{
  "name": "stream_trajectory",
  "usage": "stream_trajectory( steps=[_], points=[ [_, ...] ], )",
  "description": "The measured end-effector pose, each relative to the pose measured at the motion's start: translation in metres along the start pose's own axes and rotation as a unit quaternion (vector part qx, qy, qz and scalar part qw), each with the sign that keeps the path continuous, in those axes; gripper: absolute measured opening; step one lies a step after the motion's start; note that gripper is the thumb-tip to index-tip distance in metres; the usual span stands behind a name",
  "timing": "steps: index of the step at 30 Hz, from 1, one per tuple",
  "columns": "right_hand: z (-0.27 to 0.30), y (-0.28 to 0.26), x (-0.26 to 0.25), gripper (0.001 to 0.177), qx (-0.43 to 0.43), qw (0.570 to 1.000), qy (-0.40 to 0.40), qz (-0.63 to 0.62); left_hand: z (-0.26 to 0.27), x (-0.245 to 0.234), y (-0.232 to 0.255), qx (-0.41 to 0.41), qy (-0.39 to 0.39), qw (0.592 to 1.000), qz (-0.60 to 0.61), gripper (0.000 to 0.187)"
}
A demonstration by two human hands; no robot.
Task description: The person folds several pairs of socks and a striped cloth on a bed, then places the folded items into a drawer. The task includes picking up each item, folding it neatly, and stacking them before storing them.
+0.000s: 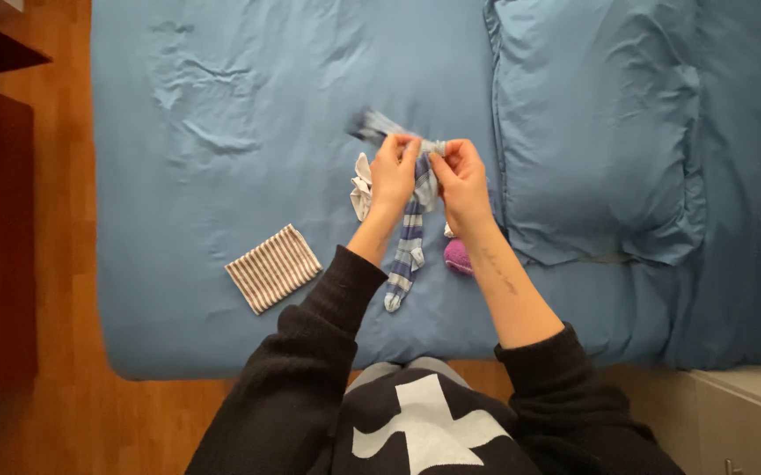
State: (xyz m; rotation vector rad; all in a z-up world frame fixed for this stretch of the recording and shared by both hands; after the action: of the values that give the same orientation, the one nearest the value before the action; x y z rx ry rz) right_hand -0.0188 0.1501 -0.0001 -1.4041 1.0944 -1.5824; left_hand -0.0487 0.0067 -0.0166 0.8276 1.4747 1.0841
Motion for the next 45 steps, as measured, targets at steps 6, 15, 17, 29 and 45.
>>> stream_trajectory(
  steps=[6, 15, 17, 29, 45],
  points=[
    [0.016, -0.046, 0.006, 0.01, -0.187, 0.94, 0.047, 0.281, 0.0, -0.016, 0.019, 0.022, 0.147, 0.989, 0.008, 0.011],
    [0.191, -0.115, 0.113, 0.017, -0.173, 0.927, -0.238, 0.231, -0.061, -0.008, -0.016, 0.02, 0.166, 0.986, -0.005, 0.004],
    [0.251, -0.066, 0.136, 0.009, -0.121, 0.894, -0.376, 0.211, -0.075, -0.007, -0.034, 0.007, 0.151, 0.988, 0.008, 0.008],
    [0.038, 0.137, -0.043, 0.057, 0.391, 0.896, -0.035, -0.208, 0.002, 0.024, -0.081, -0.038, -0.184, 0.938, 0.292, 0.049],
    [-0.128, 0.326, -0.149, 0.023, 0.285, 0.943, 0.096, -0.142, 0.199, 0.075, -0.343, -0.303, -0.354, 0.883, 0.055, 0.011]
  ],
)
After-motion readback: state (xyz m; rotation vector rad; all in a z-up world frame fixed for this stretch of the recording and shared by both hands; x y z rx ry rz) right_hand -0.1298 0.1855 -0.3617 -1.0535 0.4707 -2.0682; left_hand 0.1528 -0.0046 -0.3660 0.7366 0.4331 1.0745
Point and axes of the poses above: each hand's wrist, its own z-axis away from the middle knuckle, its own x-axis out of the palm, y = z × x, the point moved 6 cm from there along -z, towards the middle knuckle, and after that the axes turned 4 degrees about -z, right-handed, at the moved point
